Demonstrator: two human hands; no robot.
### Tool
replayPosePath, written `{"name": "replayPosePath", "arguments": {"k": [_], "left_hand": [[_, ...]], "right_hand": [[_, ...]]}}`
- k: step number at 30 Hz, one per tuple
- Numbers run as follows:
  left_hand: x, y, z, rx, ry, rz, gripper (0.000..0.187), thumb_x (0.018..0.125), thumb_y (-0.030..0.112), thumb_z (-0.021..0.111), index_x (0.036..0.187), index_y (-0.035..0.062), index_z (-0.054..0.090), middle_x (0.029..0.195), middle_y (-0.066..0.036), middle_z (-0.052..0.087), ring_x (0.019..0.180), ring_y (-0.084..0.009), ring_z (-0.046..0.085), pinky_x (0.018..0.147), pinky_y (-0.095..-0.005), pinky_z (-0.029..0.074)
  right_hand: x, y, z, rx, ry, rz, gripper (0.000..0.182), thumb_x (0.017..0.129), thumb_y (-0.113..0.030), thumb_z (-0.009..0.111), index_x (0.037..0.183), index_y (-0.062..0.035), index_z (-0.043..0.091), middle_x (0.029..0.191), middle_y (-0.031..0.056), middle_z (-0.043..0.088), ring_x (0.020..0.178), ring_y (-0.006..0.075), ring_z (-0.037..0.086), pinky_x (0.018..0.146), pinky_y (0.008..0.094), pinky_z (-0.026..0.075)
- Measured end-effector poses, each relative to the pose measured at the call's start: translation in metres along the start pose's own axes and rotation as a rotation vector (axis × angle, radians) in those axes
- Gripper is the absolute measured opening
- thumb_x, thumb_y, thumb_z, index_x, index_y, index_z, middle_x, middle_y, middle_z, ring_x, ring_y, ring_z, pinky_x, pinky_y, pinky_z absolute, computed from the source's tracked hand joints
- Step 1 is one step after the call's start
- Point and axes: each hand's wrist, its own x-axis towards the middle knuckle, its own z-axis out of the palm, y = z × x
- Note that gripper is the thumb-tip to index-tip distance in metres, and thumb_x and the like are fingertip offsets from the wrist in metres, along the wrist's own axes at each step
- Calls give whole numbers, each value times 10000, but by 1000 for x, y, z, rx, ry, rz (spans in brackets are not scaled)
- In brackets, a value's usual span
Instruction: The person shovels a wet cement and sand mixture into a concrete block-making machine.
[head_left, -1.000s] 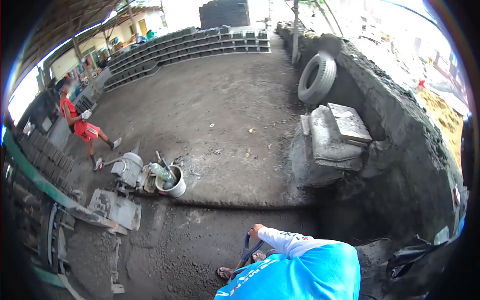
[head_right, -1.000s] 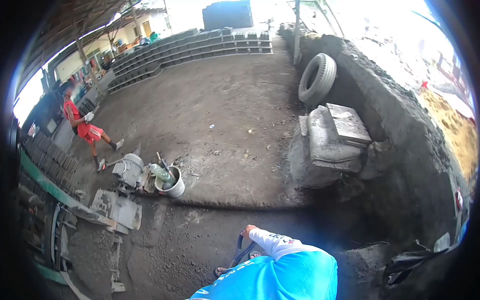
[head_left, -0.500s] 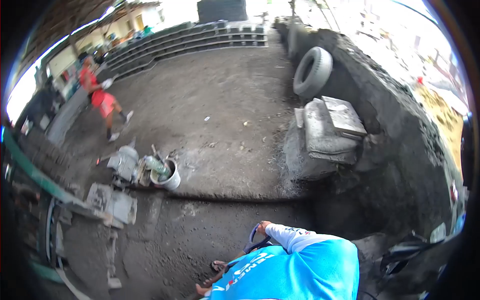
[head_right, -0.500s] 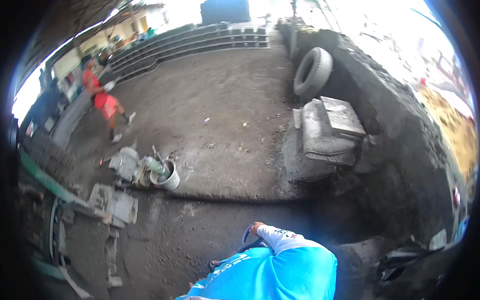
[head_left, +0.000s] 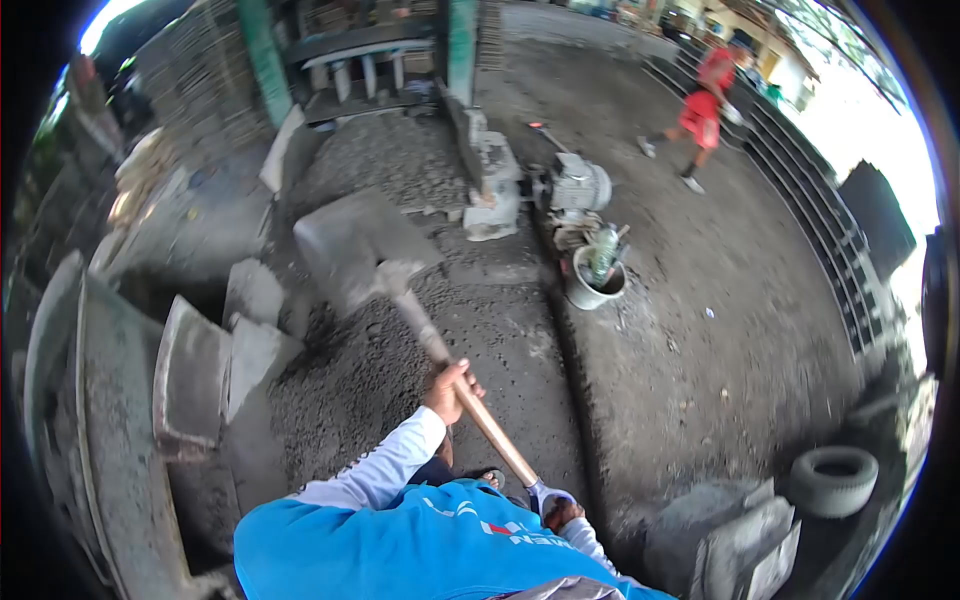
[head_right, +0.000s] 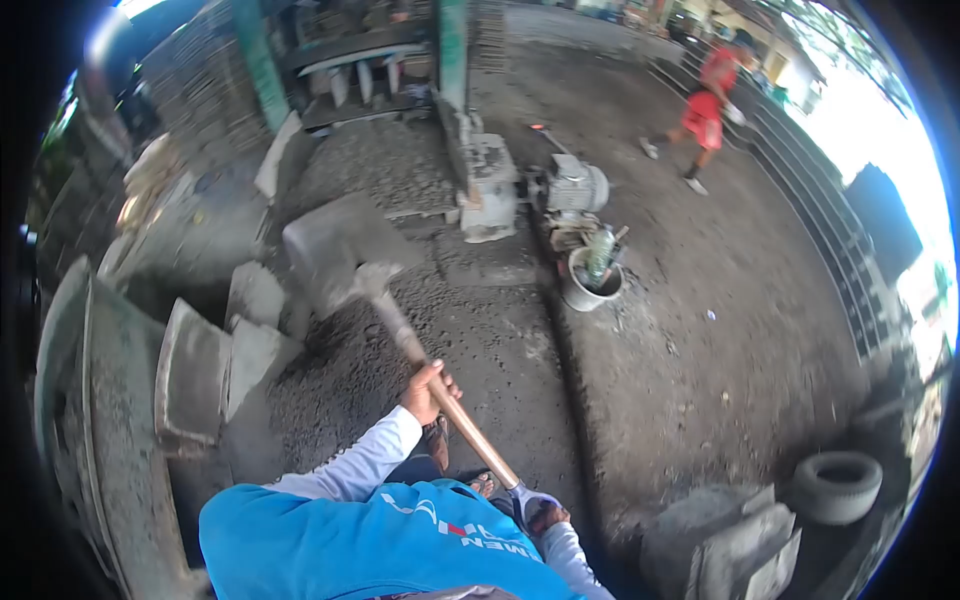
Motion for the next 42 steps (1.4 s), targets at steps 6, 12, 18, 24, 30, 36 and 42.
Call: {"name": "replayPosePath", "arguments": {"k": [6,12,18,24,30,36,42], "left_hand": [[36,62,67,174,172,89,241,808,171,744,786,84,520,635,-18,507,483,-172,527,482,-373,487],[164,152,55,1,71,-54,182,827,146,673,748,112,512,616,-5,477,489,-179,493,518,-402,464],[218,207,30,6,51,-75,169,839,123,643,745,103,503,625,-9,474,491,-181,494,521,-413,464],[297,285,20,59,40,-64,152,849,132,608,751,104,496,616,-1,469,484,-175,484,524,-410,464],[403,386,1,188,-48,69,212,818,163,679,714,105,503,520,-28,465,467,-192,486,488,-386,467],[302,313,72,-39,81,-18,178,835,146,656,785,130,486,614,2,446,511,-162,452,554,-379,444],[205,163,94,37,-31,-161,206,835,175,660,732,112,493,602,-8,457,522,-188,483,615,-411,452]], "right_hand": [[-113,-114,17,593,-274,19,194,777,-257,600,766,-64,599,539,81,523,485,258,542,464,394,471],[-221,-278,71,948,-404,-170,212,765,-232,631,666,-119,482,574,2,393,520,188,430,450,353,411],[-209,-325,138,988,-378,-154,157,746,-178,605,654,-117,493,557,7,404,502,191,453,436,349,436],[-181,-392,220,1050,-423,-176,177,759,-191,597,657,-125,470,588,5,381,557,183,423,503,353,408],[-181,-486,316,921,-442,-295,227,823,-305,652,811,-116,527,677,18,476,631,207,477,614,347,456],[-138,-433,192,802,-337,-456,265,828,-329,686,869,-83,595,701,59,583,647,224,591,593,347,520],[-91,-291,73,754,27,-270,337,709,-120,555,1006,32,604,910,168,672,818,316,679,791,421,584]]}}
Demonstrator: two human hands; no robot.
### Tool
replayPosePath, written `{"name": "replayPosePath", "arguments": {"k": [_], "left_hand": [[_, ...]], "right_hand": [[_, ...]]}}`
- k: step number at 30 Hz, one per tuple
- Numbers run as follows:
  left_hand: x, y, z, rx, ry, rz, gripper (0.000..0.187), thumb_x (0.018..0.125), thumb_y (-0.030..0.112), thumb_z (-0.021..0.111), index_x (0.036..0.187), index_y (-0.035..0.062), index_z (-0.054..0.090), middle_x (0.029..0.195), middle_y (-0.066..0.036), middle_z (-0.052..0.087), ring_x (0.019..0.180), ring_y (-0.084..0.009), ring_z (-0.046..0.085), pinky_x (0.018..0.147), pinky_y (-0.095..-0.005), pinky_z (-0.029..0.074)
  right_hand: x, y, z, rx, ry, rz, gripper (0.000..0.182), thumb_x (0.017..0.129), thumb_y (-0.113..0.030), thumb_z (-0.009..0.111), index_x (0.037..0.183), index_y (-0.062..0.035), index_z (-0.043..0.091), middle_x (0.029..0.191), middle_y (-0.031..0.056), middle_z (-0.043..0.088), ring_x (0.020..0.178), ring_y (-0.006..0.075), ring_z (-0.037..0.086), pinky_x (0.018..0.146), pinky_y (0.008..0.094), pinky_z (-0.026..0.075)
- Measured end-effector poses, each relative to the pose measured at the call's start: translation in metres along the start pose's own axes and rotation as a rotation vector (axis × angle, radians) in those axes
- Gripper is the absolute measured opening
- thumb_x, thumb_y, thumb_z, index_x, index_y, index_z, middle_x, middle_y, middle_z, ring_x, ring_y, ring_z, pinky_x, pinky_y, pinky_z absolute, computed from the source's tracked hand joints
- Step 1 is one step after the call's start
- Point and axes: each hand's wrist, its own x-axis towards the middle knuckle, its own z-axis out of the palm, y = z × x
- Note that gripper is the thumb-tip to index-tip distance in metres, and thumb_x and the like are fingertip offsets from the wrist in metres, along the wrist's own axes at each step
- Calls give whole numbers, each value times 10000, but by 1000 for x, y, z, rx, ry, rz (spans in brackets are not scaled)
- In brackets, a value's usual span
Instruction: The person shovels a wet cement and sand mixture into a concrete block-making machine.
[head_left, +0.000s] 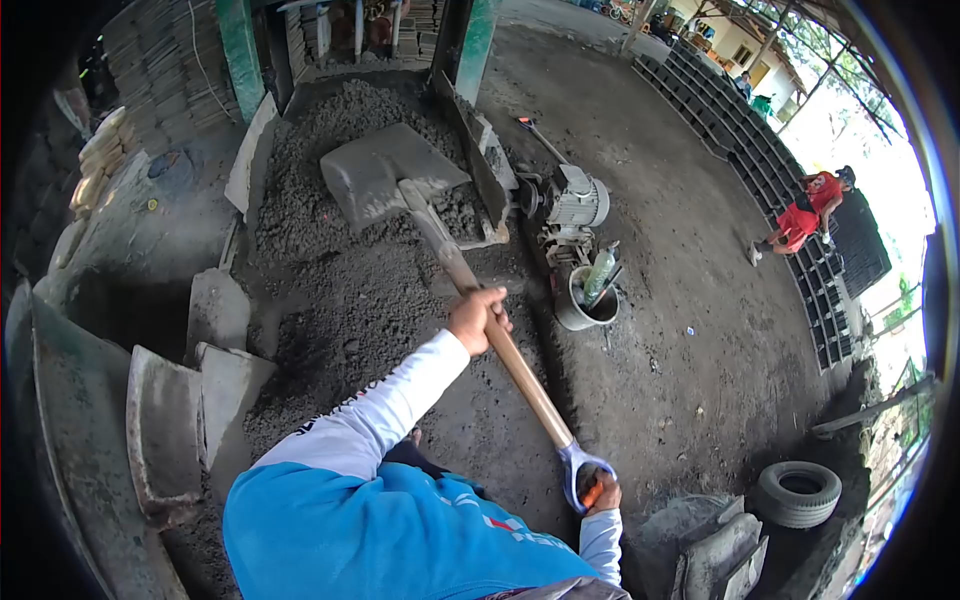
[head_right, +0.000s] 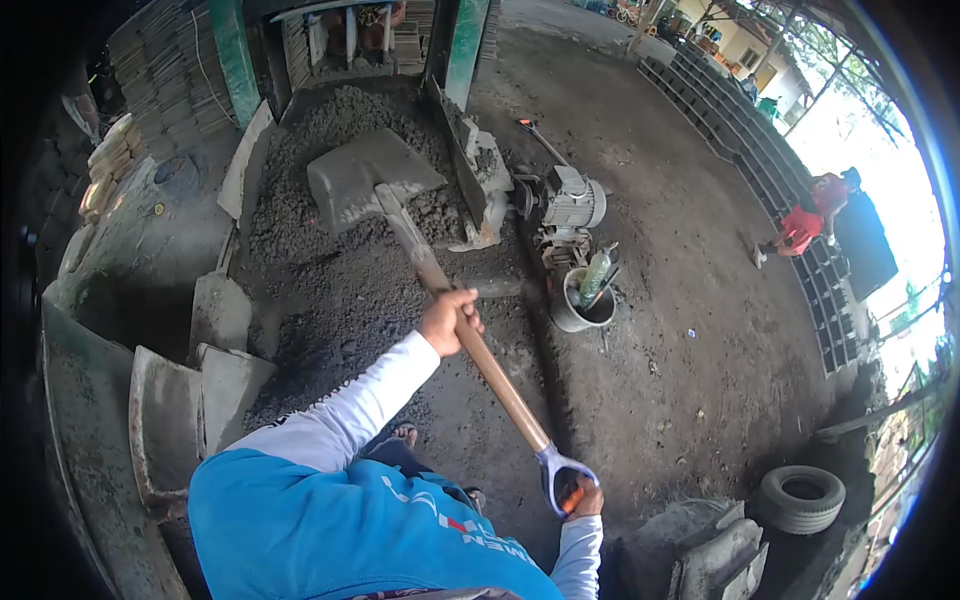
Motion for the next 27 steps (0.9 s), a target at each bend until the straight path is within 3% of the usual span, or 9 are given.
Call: {"name": "replayPosePath", "arguments": {"k": [1,9,10,13,15,17,19,25,27], "left_hand": [[-9,-18,6,19,-2,-20,216,833,179,665,718,108,496,598,-10,462,521,-190,490,615,-414,455],[-85,-140,43,6,-36,-85,189,807,153,699,720,101,540,625,-22,508,529,-196,528,599,-411,489],[-89,-147,46,-30,-5,-50,197,809,125,708,709,73,547,600,-42,516,473,-208,534,509,-413,503],[-69,-153,35,6,57,-29,177,820,136,698,754,67,549,598,-46,506,476,-214,539,504,-425,509],[-41,-138,14,3,24,-47,210,819,171,693,745,77,519,590,-50,485,471,-230,528,506,-435,506],[-25,-119,3,50,-4,-60,222,820,184,697,739,92,512,628,-53,507,505,-227,539,534,-441,502],[-29,-113,1,137,24,11,233,820,224,711,753,125,511,633,-8,486,557,-199,535,592,-434,490],[-67,-130,1,-8,78,58,398,832,411,730,829,127,451,641,-29,501,537,-204,551,553,-413,502],[-76,-149,0,-43,69,25,482,839,566,650,853,142,422,640,-26,491,534,-204,542,556,-408,495]], "right_hand": [[-8,7,-18,18,13,-40,430,693,-127,550,1074,70,588,1016,209,666,946,351,666,914,455,540],[-72,18,-199,78,7,16,481,647,-248,706,1026,36,619,952,168,689,860,310,689,824,416,581],[-85,7,-196,87,-19,38,434,662,-254,704,994,14,623,901,143,684,800,285,684,765,395,587],[-127,-27,-157,146,-92,33,277,696,-244,689,885,-59,609,697,57,592,596,207,591,580,332,534],[-143,-29,-89,63,106,-63,170,739,-244,634,784,-110,539,642,55,515,535,201,514,475,314,445],[-133,-9,-94,225,-107,-24,221,742,-237,660,886,-95,571,644,49,519,562,211,538,500,327,466],[-145,-9,-76,236,-107,-22,244,732,-257,688,868,-97,565,639,46,518,562,212,539,501,332,468],[-151,1,-87,214,-140,130,314,718,-335,697,798,-72,548,647,88,537,602,274,555,588,414,499],[-152,-2,-82,128,-76,123,299,717,-322,698,788,-76,542,646,85,536,591,268,555,579,411,504]]}}
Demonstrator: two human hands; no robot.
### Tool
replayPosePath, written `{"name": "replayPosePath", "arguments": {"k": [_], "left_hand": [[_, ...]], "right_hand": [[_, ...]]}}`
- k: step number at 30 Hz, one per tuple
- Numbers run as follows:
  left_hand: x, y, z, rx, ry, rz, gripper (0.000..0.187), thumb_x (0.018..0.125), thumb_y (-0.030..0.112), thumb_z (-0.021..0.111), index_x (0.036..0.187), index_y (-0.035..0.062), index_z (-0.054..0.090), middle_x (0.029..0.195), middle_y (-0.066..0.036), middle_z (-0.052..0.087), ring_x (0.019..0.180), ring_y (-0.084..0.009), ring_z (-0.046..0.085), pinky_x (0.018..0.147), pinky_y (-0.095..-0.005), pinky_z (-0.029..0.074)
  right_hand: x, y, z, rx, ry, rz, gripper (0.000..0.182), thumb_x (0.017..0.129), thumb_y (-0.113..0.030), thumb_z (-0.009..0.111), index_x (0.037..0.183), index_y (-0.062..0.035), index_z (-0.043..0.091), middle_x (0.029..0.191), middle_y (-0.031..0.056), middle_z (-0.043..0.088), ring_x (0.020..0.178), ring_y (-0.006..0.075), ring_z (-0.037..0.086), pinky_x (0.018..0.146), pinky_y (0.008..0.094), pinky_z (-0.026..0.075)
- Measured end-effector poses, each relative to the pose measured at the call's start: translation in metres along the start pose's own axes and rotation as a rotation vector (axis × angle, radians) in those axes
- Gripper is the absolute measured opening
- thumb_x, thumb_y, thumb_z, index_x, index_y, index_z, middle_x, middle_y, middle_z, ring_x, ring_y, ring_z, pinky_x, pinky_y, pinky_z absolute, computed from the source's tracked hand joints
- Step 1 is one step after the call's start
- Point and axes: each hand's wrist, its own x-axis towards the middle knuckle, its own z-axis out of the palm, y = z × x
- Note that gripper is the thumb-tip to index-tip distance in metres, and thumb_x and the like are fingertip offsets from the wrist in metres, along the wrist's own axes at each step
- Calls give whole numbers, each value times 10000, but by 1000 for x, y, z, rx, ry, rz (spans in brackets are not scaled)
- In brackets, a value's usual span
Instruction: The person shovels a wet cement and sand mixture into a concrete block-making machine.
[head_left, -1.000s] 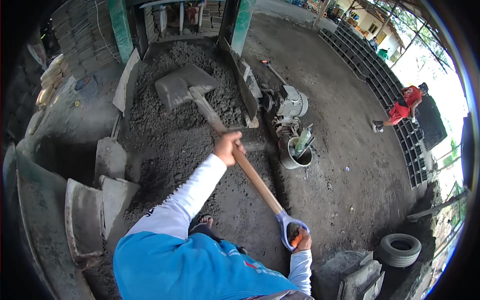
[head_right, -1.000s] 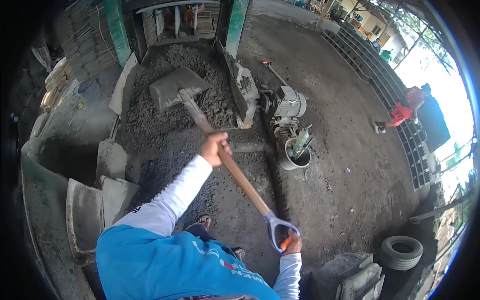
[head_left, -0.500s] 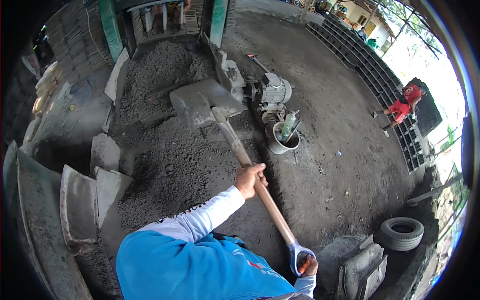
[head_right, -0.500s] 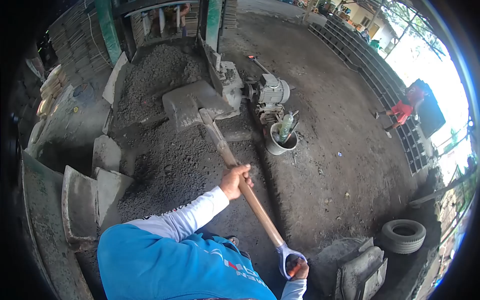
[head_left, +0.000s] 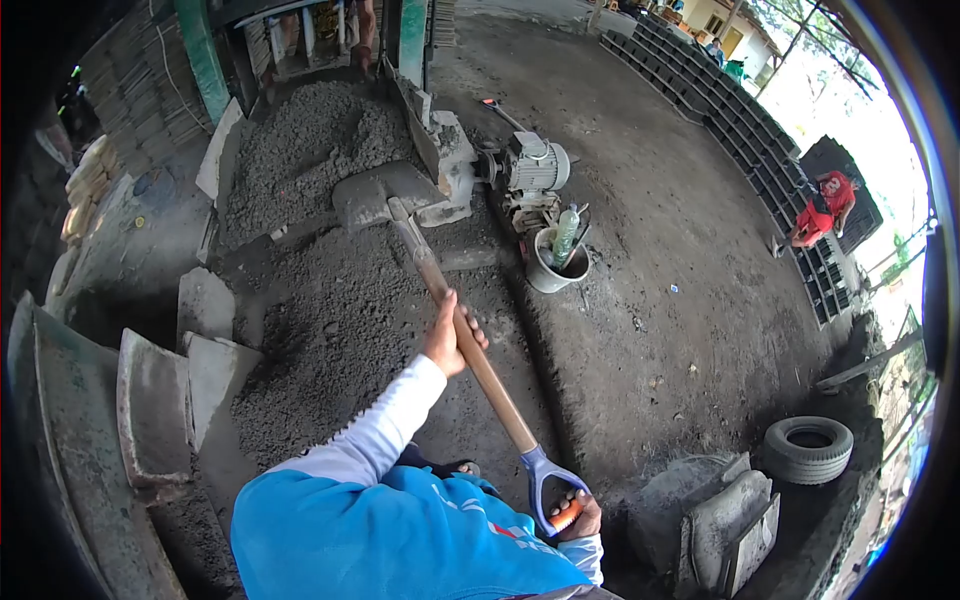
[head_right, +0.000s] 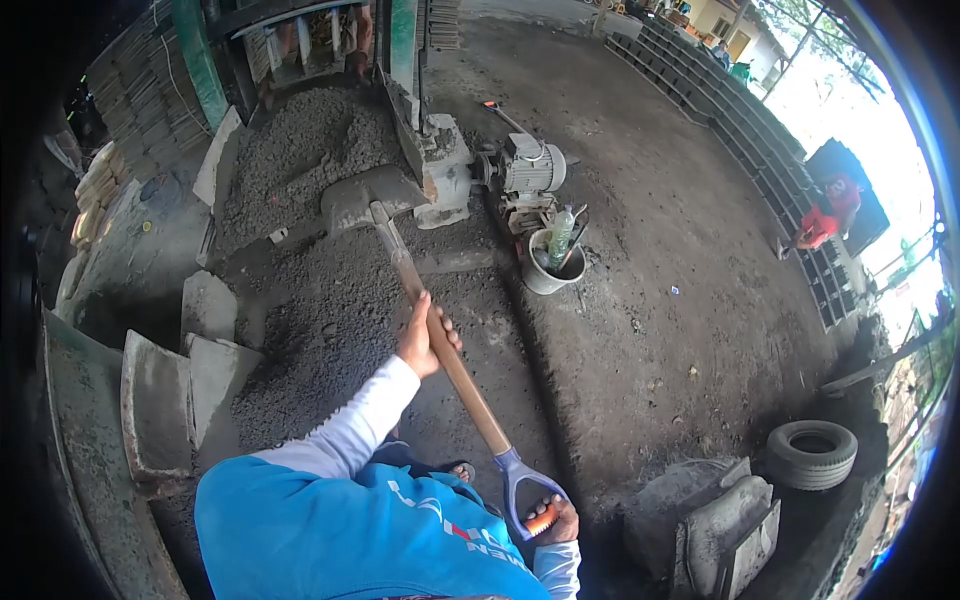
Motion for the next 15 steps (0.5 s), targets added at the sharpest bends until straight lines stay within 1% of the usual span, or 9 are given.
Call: {"name": "replayPosePath", "arguments": {"k": [1,2,5,8,9,10,12,13,15], "left_hand": [[-11,-7,8,-14,20,-9,499,838,603,623,843,146,424,637,-22,484,529,-203,531,556,-404,488],[-17,-11,12,-26,40,-20,519,838,641,597,833,151,426,633,-19,478,525,-203,520,555,-401,480],[-5,-10,15,90,169,-28,568,826,706,545,829,152,417,603,-24,466,481,-211,512,502,-411,470],[10,9,21,119,214,-29,572,843,688,532,831,130,405,563,-36,443,416,-213,492,432,-427,471],[17,18,22,135,213,-26,581,841,694,530,820,128,397,562,-34,439,424,-210,494,440,-432,475],[27,31,21,128,196,-19,582,840,696,529,816,130,395,561,-33,437,424,-209,493,438,-431,473],[51,70,15,120,168,-6,584,837,700,527,808,133,390,560,-30,435,425,-207,491,436,-429,470],[69,89,8,138,148,-2,588,836,712,515,805,138,390,564,-28,435,426,-207,485,440,-428,460],[103,133,1,174,124,-6,597,822,739,507,813,153,397,578,-9,440,455,-185,475,475,-411,438]], "right_hand": [[5,1,-5,-29,35,-10,286,714,-308,704,772,-85,535,634,76,531,552,257,545,541,400,503],[4,0,0,-18,67,-5,260,711,-282,697,760,-94,524,612,60,511,513,233,528,486,365,490],[9,13,-1,29,134,-80,209,725,-258,651,744,-99,516,588,44,482,492,206,515,440,326,461],[8,16,29,73,168,-94,197,726,-242,646,740,-93,519,586,45,480,479,206,502,421,333,444],[12,18,42,75,197,-86,198,722,-239,650,738,-88,522,586,46,479,474,208,498,413,332,434],[17,20,60,98,156,-68,177,716,-220,637,735,-86,522,584,49,475,480,214,499,423,348,441],[32,28,108,94,153,-19,192,687,-243,653,695,-124,503,589,38,463,501,209,477,453,339,414],[39,33,139,98,195,-32,188,696,-232,640,701,-108,500,594,46,467,510,219,480,456,349,417],[63,45,181,96,140,-22,156,726,-188,600,760,-66,510,602,81,478,514,240,498,463,379,444]]}}
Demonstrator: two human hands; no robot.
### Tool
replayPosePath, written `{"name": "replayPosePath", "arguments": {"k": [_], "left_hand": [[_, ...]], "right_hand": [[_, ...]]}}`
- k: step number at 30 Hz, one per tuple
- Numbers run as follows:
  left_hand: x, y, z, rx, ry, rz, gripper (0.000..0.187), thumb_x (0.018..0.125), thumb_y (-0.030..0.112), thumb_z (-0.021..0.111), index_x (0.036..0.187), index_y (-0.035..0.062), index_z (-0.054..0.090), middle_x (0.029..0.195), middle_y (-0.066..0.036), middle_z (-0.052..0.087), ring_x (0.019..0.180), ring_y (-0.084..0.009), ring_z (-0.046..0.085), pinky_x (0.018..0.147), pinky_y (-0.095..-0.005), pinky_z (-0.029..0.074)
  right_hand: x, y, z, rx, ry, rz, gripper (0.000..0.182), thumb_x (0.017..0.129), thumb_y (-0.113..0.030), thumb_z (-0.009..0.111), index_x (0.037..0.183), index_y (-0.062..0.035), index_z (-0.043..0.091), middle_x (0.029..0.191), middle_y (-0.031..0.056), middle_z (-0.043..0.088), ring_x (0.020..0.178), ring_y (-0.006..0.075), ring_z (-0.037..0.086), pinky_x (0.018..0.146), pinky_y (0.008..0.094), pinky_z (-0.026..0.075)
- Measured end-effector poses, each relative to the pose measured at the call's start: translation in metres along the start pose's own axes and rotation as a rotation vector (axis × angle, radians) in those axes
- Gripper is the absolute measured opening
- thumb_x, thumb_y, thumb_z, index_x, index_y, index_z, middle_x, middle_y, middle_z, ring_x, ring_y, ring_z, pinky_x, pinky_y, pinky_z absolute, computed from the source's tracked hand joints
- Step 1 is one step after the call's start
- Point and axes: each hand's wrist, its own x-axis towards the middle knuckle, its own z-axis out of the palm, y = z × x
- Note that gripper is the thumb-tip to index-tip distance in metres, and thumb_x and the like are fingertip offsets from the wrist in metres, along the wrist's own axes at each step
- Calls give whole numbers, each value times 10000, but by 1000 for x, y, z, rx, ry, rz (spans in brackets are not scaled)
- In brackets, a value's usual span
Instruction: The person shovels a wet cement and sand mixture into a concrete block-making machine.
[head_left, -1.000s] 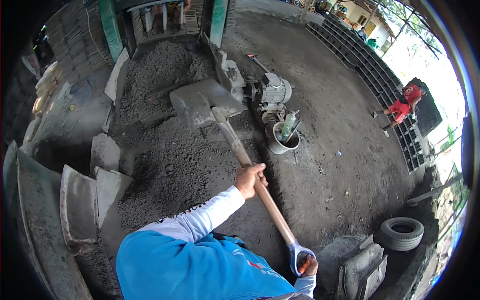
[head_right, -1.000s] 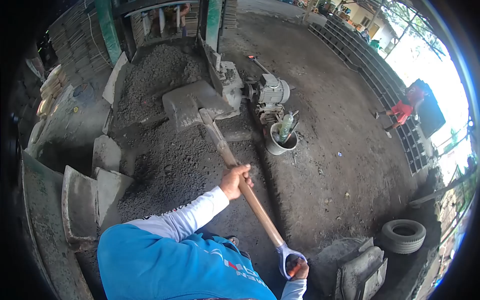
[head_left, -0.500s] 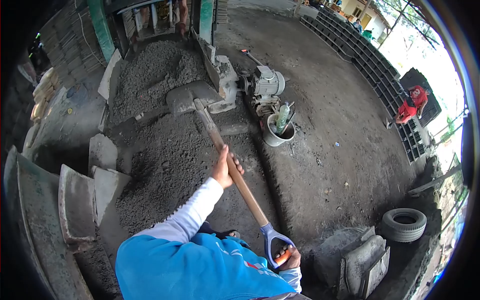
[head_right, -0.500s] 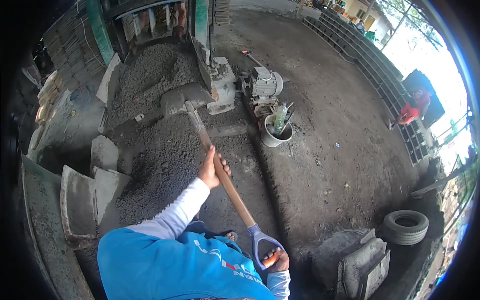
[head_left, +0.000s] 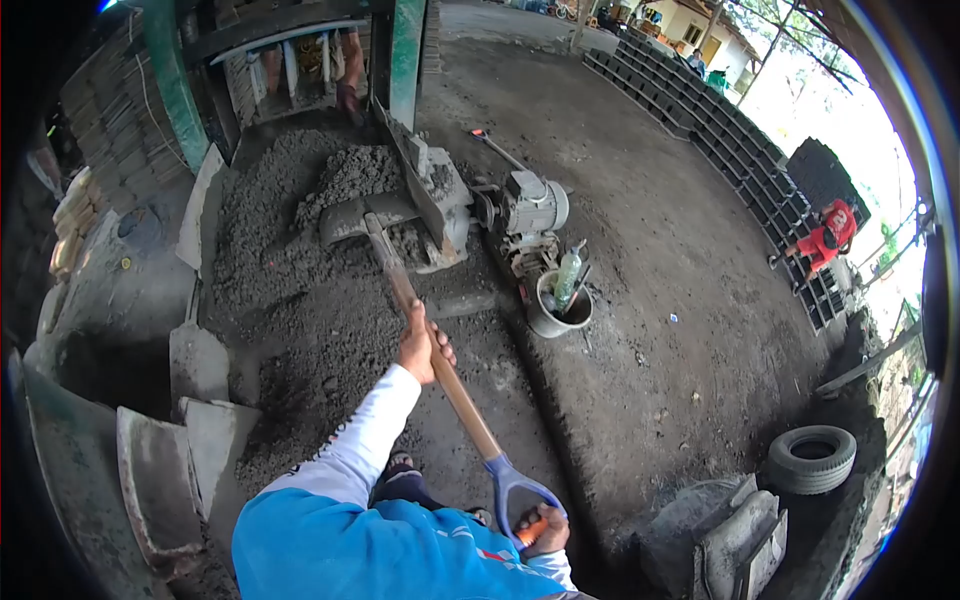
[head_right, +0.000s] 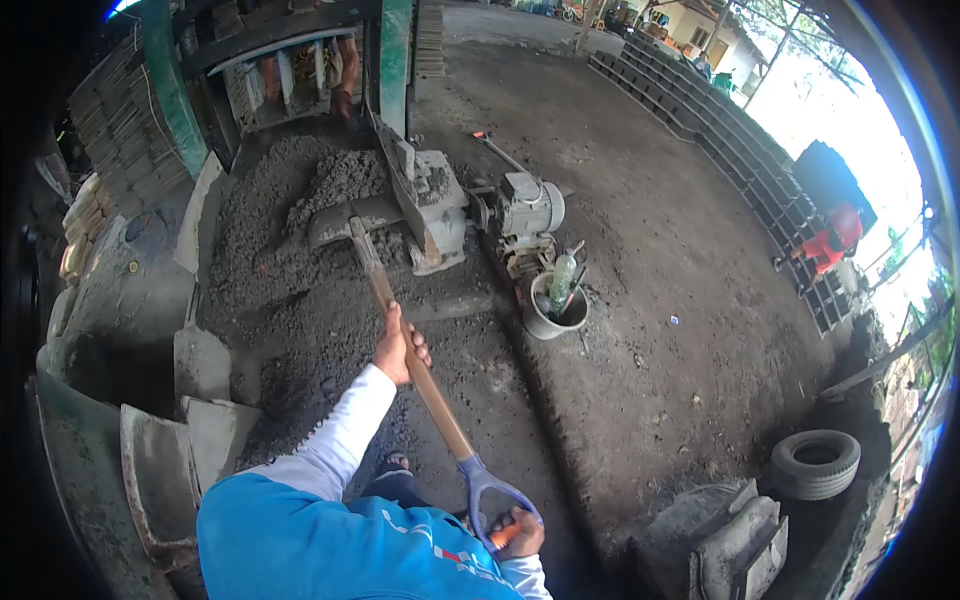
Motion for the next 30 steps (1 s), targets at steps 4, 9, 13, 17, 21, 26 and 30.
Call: {"name": "replayPosePath", "arguments": {"k": [4,9,13,17,21,26,30], "left_hand": [[69,85,-18,8,-10,32,604,805,737,540,805,147,405,581,-11,421,474,-191,448,485,-409,427],[169,180,-37,-41,-62,136,537,815,624,635,758,122,454,544,-73,485,429,-269,509,432,-451,436],[145,199,2,-83,40,204,420,856,491,655,781,125,462,596,-35,475,525,-197,498,534,-383,464],[38,141,38,-111,-126,124,300,844,291,715,916,129,474,630,-27,458,543,-187,513,542,-388,482],[49,131,11,24,-120,167,312,846,314,707,828,113,468,639,-20,468,550,-205,516,582,-412,492],[57,124,7,-93,-115,168,388,816,389,728,768,104,469,626,-40,470,556,-228,527,557,-424,478],[-62,85,62,-303,-494,55,497,752,512,756,754,81,507,701,-89,531,695,-282,568,797,-490,468]], "right_hand": [[39,21,90,-34,-125,15,116,787,-113,570,849,-20,541,624,105,498,529,256,523,479,409,478],[55,13,188,-237,-435,-130,201,868,-200,661,945,-26,596,805,82,599,694,198,607,636,359,529],[38,-24,191,-213,-662,-207,272,895,-238,658,1005,-2,577,909,85,626,820,194,626,756,354,528],[-37,-81,135,-30,-700,-302,336,802,-306,671,987,-54,548,813,67,579,736,213,614,690,399,546],[-29,-44,130,-9,-632,-214,230,854,-264,639,974,-87,555,799,55,587,730,200,601,657,381,534],[7,-34,118,-31,-651,-245,239,838,-227,650,949,-42,549,761,81,598,658,234,603,635,402,529],[-94,-176,66,-389,-549,-771,278,668,-221,649,817,4,583,637,103,580,525,208,585,487,335,500]]}}
